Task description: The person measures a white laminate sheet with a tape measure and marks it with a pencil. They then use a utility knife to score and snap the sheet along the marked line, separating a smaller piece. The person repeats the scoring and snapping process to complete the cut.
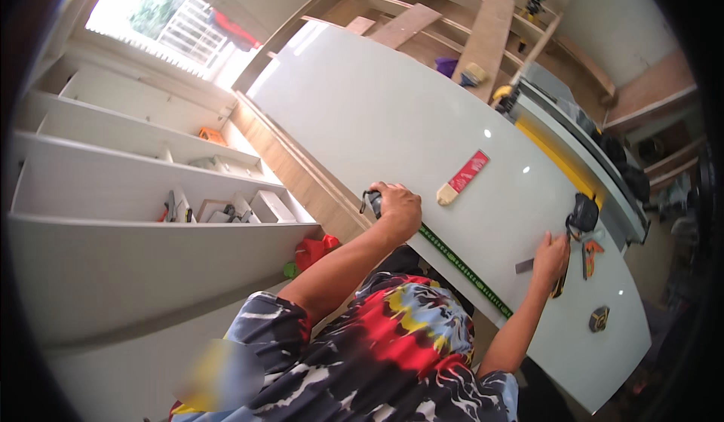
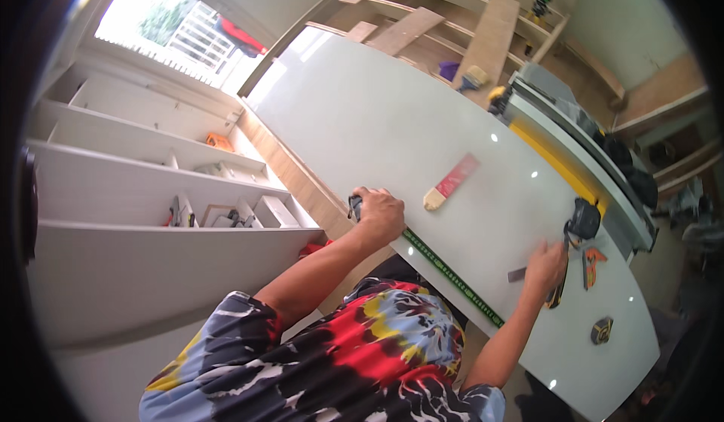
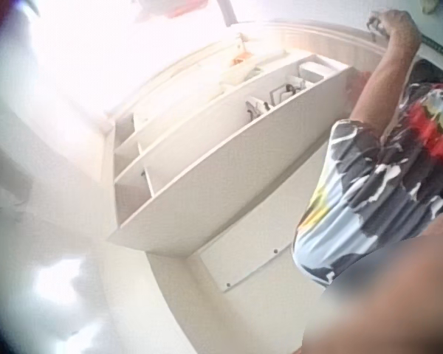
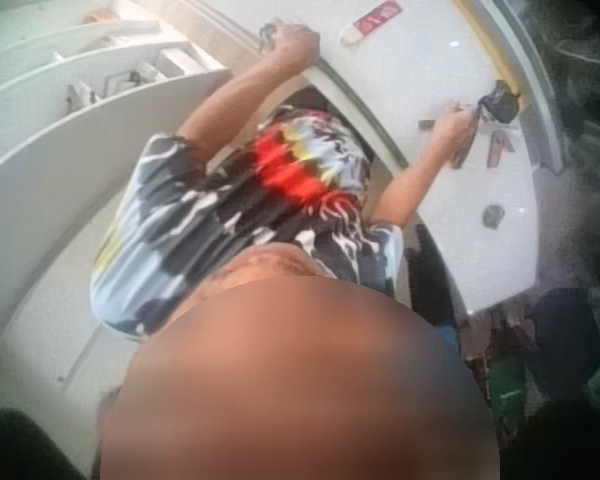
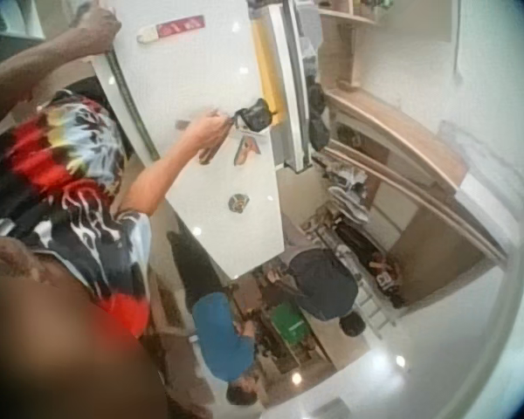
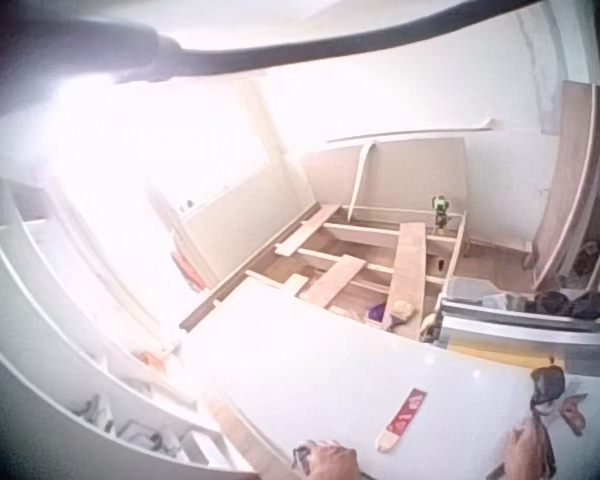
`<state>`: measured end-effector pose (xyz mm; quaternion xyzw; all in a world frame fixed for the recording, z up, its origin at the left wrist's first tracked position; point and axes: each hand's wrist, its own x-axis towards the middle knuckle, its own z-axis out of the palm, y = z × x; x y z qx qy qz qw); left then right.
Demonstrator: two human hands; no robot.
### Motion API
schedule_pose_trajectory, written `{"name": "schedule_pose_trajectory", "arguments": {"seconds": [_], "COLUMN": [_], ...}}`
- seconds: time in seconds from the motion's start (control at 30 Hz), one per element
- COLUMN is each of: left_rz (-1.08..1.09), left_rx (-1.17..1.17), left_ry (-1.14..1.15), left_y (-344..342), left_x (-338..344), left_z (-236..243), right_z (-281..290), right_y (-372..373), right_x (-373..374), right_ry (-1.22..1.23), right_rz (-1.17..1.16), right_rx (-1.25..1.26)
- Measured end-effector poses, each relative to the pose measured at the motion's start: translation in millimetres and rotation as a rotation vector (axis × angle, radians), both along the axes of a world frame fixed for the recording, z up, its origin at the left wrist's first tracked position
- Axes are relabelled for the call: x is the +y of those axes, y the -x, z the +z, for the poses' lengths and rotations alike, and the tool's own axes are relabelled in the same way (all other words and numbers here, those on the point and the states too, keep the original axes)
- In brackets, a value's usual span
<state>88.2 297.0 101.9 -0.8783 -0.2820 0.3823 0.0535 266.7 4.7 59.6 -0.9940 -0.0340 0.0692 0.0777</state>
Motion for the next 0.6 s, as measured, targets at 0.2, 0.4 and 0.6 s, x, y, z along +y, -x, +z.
{"name": "schedule_pose_trajectory", "arguments": {"seconds": [0.2,0.4,0.6], "left_rz": [-0.018,-0.008,0.019], "left_rx": [-0.039,-0.065,0.013], "left_ry": [0.006,0.024,0.075], "left_y": [5,1,-14], "left_x": [-8,-12,-14], "left_z": [1,5,15], "right_z": [-45,-48,8], "right_y": [-27,-48,74], "right_x": [-39,-49,4], "right_ry": [-0.132,-0.506,-1.393], "right_rz": [0.051,-0.120,-0.142], "right_rx": [0.003,0.374,0.788]}}
